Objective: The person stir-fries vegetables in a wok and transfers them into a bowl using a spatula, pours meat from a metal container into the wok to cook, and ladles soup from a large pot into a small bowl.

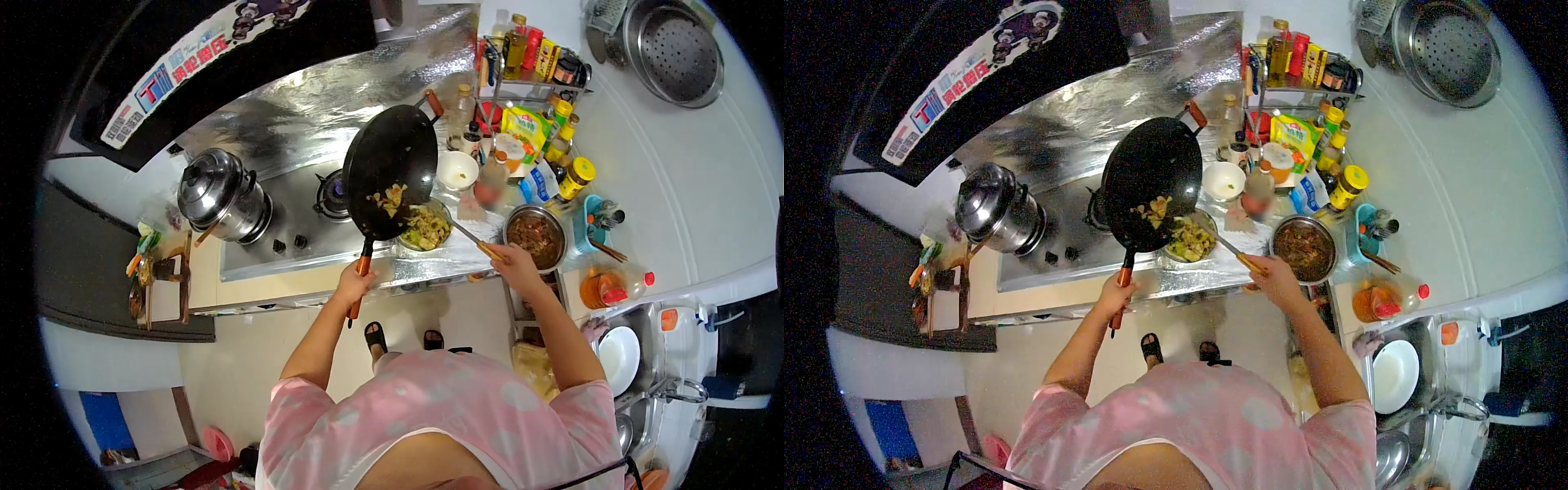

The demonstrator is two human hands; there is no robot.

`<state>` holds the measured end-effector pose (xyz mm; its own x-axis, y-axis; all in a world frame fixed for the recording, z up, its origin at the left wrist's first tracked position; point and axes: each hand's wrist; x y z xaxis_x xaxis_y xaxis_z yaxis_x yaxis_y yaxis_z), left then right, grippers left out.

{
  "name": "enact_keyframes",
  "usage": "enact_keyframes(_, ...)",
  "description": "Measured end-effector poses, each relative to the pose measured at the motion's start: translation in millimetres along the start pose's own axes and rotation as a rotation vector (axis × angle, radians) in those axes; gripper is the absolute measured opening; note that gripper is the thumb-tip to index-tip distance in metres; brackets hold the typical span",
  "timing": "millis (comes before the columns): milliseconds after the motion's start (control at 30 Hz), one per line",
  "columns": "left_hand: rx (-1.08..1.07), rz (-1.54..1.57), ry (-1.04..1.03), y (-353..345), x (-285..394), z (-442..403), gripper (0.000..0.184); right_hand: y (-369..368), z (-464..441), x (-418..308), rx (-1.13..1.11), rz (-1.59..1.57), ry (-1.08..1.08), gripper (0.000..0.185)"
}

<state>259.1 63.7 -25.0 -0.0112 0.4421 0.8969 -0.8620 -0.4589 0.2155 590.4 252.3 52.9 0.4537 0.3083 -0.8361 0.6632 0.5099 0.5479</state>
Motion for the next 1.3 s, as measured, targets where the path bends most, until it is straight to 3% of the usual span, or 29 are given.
enact_keyframes(200,0.025,-0.056,-0.013,-2.3,1.6,1.0,0.025,-21.1,-24.8,-7.7,0.120,0.043,0.044,0.038)
enact_keyframes(500,0.006,-0.162,-0.074,-6.7,8.4,3.1,0.030,-1.4,-5.2,-20.6,0.020,0.133,0.029,0.042)
enact_keyframes(600,0.023,-0.160,-0.058,-8.2,9.5,1.6,0.030,5.6,-11.7,-13.8,0.068,0.233,0.195,0.042)
enact_keyframes(700,-0.007,-0.115,-0.071,-8.4,1.9,-2.9,0.031,4.0,-24.3,-11.6,0.061,0.134,0.280,0.044)
enact_keyframes(800,-0.007,-0.100,-0.053,-8.4,6.2,0.8,0.031,7.2,-34.5,-6.0,0.011,0.267,0.305,0.046)
enact_keyframes(1000,0.022,-0.070,0.021,-5.5,21.5,11.4,0.029,30.6,-30.4,3.6,0.002,0.504,0.280,0.045)
enact_keyframes(1200,0.031,-0.098,-0.003,-7.0,14.9,6.7,0.029,16.9,-35.8,2.8,0.100,0.394,0.247,0.042)
enact_keyframes(1300,0.030,-0.096,-0.032,-9.4,23.3,10.3,0.028,13.3,-36.5,8.9,0.042,0.453,0.190,0.043)
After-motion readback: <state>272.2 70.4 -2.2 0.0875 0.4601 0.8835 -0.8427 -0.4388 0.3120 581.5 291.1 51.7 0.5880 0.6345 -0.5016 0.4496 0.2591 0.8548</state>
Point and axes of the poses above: each hand's wrist, its own z-axis away from the middle knuckle, its own y-axis out of the back of the hand, x = y × z, and after that the axes turned 6 degrees about x, right-handed
